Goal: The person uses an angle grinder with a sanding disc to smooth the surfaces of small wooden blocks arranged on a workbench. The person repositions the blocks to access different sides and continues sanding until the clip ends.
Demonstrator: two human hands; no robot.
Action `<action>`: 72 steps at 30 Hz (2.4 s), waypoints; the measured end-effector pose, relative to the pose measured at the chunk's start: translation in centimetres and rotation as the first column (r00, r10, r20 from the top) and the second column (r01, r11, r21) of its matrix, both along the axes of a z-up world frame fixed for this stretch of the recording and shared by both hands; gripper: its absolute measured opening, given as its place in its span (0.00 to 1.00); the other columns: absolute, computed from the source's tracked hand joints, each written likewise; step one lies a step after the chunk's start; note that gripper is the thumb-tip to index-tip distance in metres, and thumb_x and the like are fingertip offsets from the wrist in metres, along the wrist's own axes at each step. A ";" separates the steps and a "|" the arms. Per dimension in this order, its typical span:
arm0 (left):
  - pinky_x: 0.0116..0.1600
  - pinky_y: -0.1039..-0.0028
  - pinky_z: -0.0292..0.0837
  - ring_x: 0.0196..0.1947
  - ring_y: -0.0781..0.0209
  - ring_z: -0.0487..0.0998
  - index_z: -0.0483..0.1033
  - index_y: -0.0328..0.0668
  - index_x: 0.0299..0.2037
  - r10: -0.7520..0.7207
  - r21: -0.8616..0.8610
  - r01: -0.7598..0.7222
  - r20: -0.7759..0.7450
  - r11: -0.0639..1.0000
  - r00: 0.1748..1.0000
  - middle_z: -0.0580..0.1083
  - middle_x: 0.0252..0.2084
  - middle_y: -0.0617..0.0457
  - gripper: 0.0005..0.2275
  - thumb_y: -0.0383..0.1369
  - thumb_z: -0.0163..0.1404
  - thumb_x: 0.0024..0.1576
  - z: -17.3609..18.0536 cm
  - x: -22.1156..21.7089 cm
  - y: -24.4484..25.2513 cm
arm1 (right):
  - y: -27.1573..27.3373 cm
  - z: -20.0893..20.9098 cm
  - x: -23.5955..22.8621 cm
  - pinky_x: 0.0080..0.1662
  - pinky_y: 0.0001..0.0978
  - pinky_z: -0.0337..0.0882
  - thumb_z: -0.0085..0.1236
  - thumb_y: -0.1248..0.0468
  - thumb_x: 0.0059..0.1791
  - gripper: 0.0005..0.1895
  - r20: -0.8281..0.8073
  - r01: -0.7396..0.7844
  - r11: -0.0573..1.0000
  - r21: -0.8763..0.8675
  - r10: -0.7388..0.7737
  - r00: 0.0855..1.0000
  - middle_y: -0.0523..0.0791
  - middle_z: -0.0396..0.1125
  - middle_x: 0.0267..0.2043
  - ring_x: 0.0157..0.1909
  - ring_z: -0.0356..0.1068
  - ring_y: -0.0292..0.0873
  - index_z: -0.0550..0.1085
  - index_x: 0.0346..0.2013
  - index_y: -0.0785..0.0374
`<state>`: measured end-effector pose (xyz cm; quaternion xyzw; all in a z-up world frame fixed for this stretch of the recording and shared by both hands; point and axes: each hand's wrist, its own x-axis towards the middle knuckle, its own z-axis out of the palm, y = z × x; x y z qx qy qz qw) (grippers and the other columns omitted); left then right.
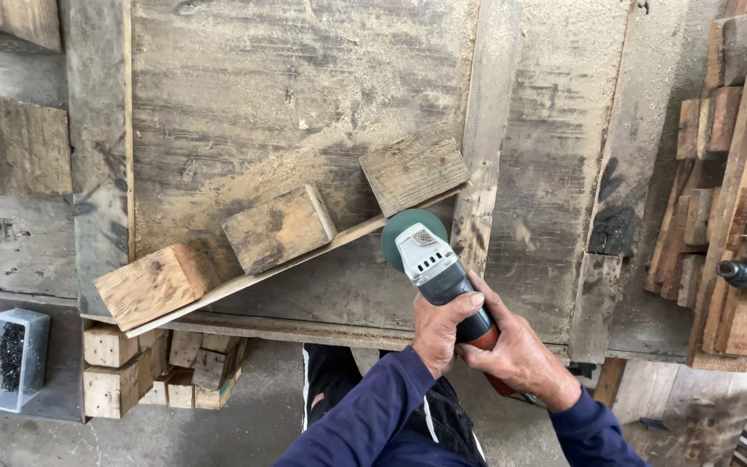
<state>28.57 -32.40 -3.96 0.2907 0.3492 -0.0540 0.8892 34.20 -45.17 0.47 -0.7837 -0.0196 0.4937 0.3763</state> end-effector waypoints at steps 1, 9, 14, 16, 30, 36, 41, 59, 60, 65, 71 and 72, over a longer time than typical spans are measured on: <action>0.49 0.66 0.79 0.41 0.60 0.79 0.73 0.36 0.48 -0.020 0.003 0.020 -0.001 1.000 1.000 0.75 0.41 0.51 0.17 0.30 0.61 0.50 -0.1 0.1 -0.2 | -0.3 0.0 0.1 0.56 0.44 0.75 0.65 0.61 0.35 0.59 0.025 0.008 1.000 0.019 -0.009 1.000 0.53 0.71 0.57 0.58 0.75 0.51 0.46 0.78 0.43; 0.49 0.67 0.79 0.41 0.61 0.79 0.74 0.35 0.48 -0.067 -0.042 0.069 0.046 0.997 0.997 0.76 0.42 0.51 0.17 0.30 0.63 0.51 -0.6 2.5 -2.2 | -2.6 -0.5 1.5 0.58 0.43 0.72 0.66 0.61 0.35 0.59 0.074 0.065 0.998 0.012 -0.065 0.995 0.54 0.68 0.60 0.60 0.72 0.50 0.45 0.76 0.46; 0.50 0.66 0.80 0.41 0.61 0.80 0.74 0.37 0.47 -0.069 -0.061 0.072 0.050 0.996 0.996 0.76 0.42 0.51 0.17 0.29 0.63 0.50 -1.1 3.9 -3.5 | -3.5 -0.1 2.5 0.55 0.41 0.74 0.65 0.63 0.36 0.59 0.001 0.164 0.986 0.013 -0.164 0.986 0.52 0.70 0.57 0.55 0.73 0.47 0.45 0.77 0.45; 0.50 0.66 0.80 0.41 0.61 0.80 0.74 0.37 0.47 -0.075 -0.066 0.079 0.048 0.995 0.996 0.77 0.42 0.51 0.17 0.29 0.63 0.50 -1.2 4.1 -4.0 | -3.7 0.0 2.5 0.53 0.40 0.76 0.64 0.64 0.35 0.60 -0.012 0.184 0.983 -0.015 -0.184 0.983 0.51 0.70 0.54 0.52 0.75 0.47 0.45 0.77 0.45; 0.48 0.67 0.79 0.39 0.60 0.81 0.78 0.35 0.45 -0.321 -0.026 0.328 0.141 0.944 0.937 0.79 0.41 0.48 0.14 0.32 0.62 0.51 -2.0 6.6 -3.3 | -3.1 -0.6 -0.1 0.43 0.41 0.74 0.62 0.69 0.39 0.58 0.075 0.541 0.840 0.040 -0.543 0.837 0.52 0.68 0.47 0.41 0.70 0.45 0.46 0.81 0.48; 0.47 0.69 0.80 0.37 0.62 0.81 0.79 0.38 0.45 -0.536 0.068 0.532 0.112 0.844 0.837 0.79 0.40 0.51 0.15 0.34 0.62 0.49 1.1 4.5 1.6 | 2.2 1.4 -5.4 0.45 0.32 0.75 0.60 0.69 0.38 0.57 0.253 0.587 0.773 0.240 -0.634 0.731 0.45 0.66 0.52 0.46 0.71 0.37 0.43 0.78 0.57; 0.46 0.70 0.78 0.37 0.64 0.79 0.79 0.36 0.43 -0.371 0.017 0.371 0.019 0.929 0.929 0.79 0.38 0.53 0.14 0.31 0.63 0.49 3.5 -1.0 10.5 | 9.2 1.5 -9.9 0.50 0.39 0.73 0.64 0.70 0.42 0.60 0.005 0.575 0.784 0.232 -0.593 0.805 0.52 0.66 0.57 0.51 0.69 0.44 0.43 0.84 0.55; 0.44 0.67 0.79 0.35 0.60 0.79 0.77 0.35 0.42 -0.271 -0.214 0.239 -0.136 0.947 0.953 0.77 0.36 0.51 0.12 0.29 0.62 0.49 5.5 -4.1 22.7 | 22.1 7.5 -7.5 0.59 0.41 0.67 0.64 0.60 0.39 0.58 -0.060 0.280 0.959 0.029 -0.278 0.959 0.54 0.67 0.63 0.62 0.68 0.49 0.42 0.78 0.51; 0.45 0.67 0.79 0.36 0.60 0.79 0.77 0.35 0.42 -0.283 -0.234 0.245 -0.147 0.941 0.948 0.78 0.36 0.51 0.12 0.28 0.62 0.49 5.6 -4.1 22.7 | 22.2 7.4 -7.6 0.61 0.41 0.64 0.65 0.61 0.40 0.57 -0.016 0.275 0.959 0.075 -0.275 0.961 0.55 0.65 0.65 0.66 0.66 0.49 0.42 0.77 0.53; 0.43 0.66 0.78 0.34 0.60 0.78 0.77 0.34 0.41 -0.313 -0.222 0.290 -0.076 0.931 0.947 0.77 0.35 0.50 0.12 0.30 0.62 0.50 3.6 -1.6 23.6 | 22.8 6.2 -5.8 0.59 0.43 0.70 0.65 0.56 0.40 0.59 -0.040 0.304 0.950 -0.071 -0.307 0.951 0.54 0.67 0.61 0.60 0.71 0.50 0.42 0.79 0.46; 0.45 0.67 0.78 0.35 0.61 0.79 0.77 0.37 0.42 -0.312 -0.264 0.274 -0.113 0.925 0.943 0.77 0.36 0.52 0.13 0.30 0.63 0.49 5.0 -4.0 22.7 | 21.9 7.8 -7.3 0.60 0.43 0.68 0.64 0.55 0.39 0.59 -0.032 0.224 0.973 -0.060 -0.226 0.974 0.53 0.69 0.60 0.62 0.71 0.49 0.42 0.80 0.46; 0.45 0.67 0.78 0.36 0.62 0.79 0.77 0.37 0.42 -0.321 -0.285 0.273 -0.136 0.919 0.937 0.77 0.37 0.52 0.13 0.30 0.63 0.49 5.2 -4.3 22.7 | 21.8 7.9 -7.5 0.61 0.43 0.67 0.64 0.55 0.39 0.59 -0.028 0.204 0.976 -0.072 -0.206 0.978 0.53 0.68 0.61 0.63 0.70 0.49 0.42 0.80 0.46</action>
